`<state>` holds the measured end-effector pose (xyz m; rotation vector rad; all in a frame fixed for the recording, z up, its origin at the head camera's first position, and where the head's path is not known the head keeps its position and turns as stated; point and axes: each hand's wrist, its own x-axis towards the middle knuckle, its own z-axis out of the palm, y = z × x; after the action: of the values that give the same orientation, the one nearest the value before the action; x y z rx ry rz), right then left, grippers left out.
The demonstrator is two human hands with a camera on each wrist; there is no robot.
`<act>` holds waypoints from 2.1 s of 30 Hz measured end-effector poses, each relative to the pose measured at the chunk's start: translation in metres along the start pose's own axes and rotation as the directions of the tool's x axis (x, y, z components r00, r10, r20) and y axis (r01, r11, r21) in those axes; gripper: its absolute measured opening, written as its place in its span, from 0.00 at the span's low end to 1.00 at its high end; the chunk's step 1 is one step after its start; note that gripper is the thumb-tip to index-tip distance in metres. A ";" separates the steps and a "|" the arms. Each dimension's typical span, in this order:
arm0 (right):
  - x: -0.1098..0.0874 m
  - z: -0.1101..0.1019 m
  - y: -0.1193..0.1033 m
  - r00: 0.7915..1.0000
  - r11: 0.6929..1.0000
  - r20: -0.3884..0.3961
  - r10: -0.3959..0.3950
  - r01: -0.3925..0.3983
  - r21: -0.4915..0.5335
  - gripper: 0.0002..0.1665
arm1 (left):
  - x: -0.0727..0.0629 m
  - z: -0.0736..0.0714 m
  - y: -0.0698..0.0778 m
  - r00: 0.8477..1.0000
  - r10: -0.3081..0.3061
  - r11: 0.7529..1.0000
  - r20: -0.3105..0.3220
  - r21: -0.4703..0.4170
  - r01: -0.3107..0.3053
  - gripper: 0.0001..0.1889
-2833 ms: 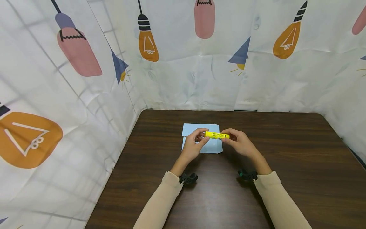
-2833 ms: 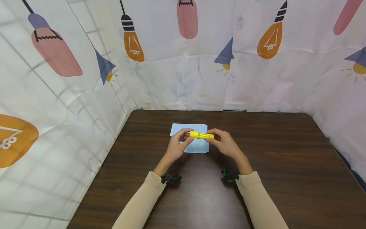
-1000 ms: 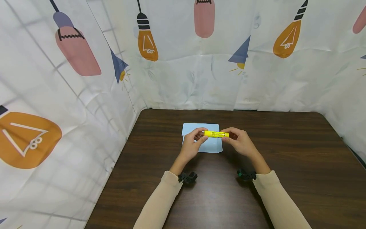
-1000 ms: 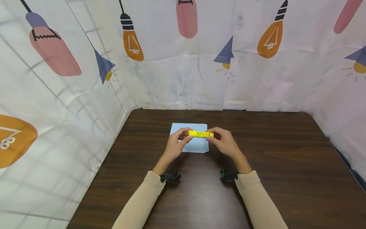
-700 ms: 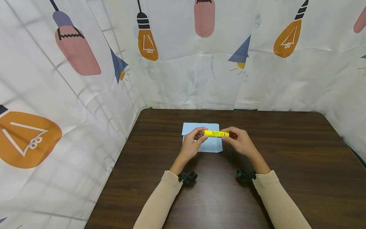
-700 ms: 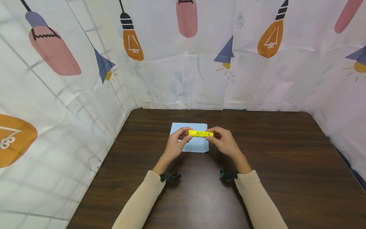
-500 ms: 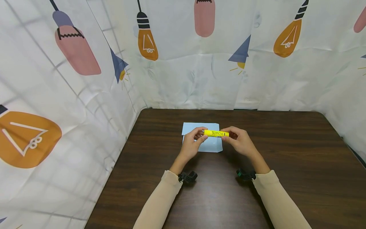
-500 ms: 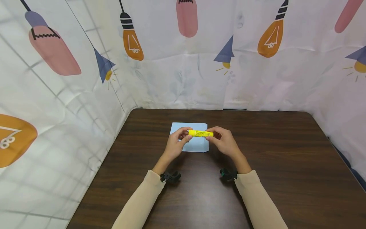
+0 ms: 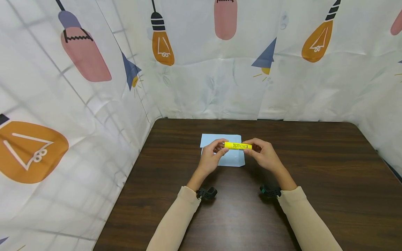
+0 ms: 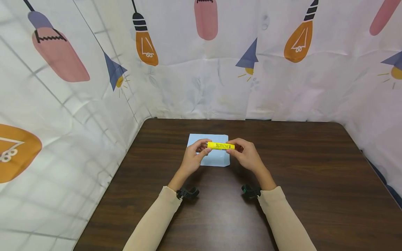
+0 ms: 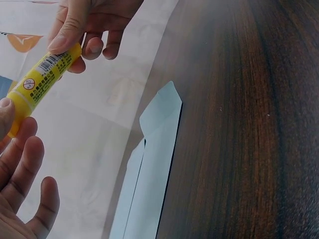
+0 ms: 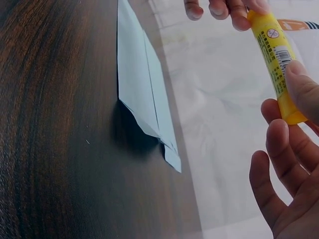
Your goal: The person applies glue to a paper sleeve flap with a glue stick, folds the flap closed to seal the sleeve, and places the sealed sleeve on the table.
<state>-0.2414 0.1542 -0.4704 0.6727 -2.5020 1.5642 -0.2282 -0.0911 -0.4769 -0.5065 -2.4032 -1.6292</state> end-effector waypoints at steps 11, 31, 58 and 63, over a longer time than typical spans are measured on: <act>-0.005 -0.004 -0.035 1.000 1.000 0.013 -0.004 0.004 -0.021 0.15 | 0.000 0.000 0.001 1.000 -0.013 1.000 -0.001 0.002 0.013 0.16; -0.001 0.001 0.000 1.000 1.000 -0.009 -0.023 0.023 0.010 0.15 | 0.000 0.000 -0.001 1.000 0.001 1.000 -0.009 -0.004 -0.001 0.17; 0.000 0.002 0.001 0.999 1.000 -0.022 -0.025 0.025 0.013 0.15 | 0.000 -0.001 -0.002 1.000 -0.003 1.000 -0.004 0.001 0.003 0.17; 0.000 0.002 0.000 0.999 0.999 -0.020 -0.032 0.032 0.010 0.15 | 0.000 -0.001 -0.002 1.000 -0.006 1.000 -0.005 -0.003 0.006 0.16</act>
<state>-0.2409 0.1524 -0.4713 0.6918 -2.4583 1.5667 -0.2291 -0.0925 -0.4778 -0.4956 -2.4019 -1.6348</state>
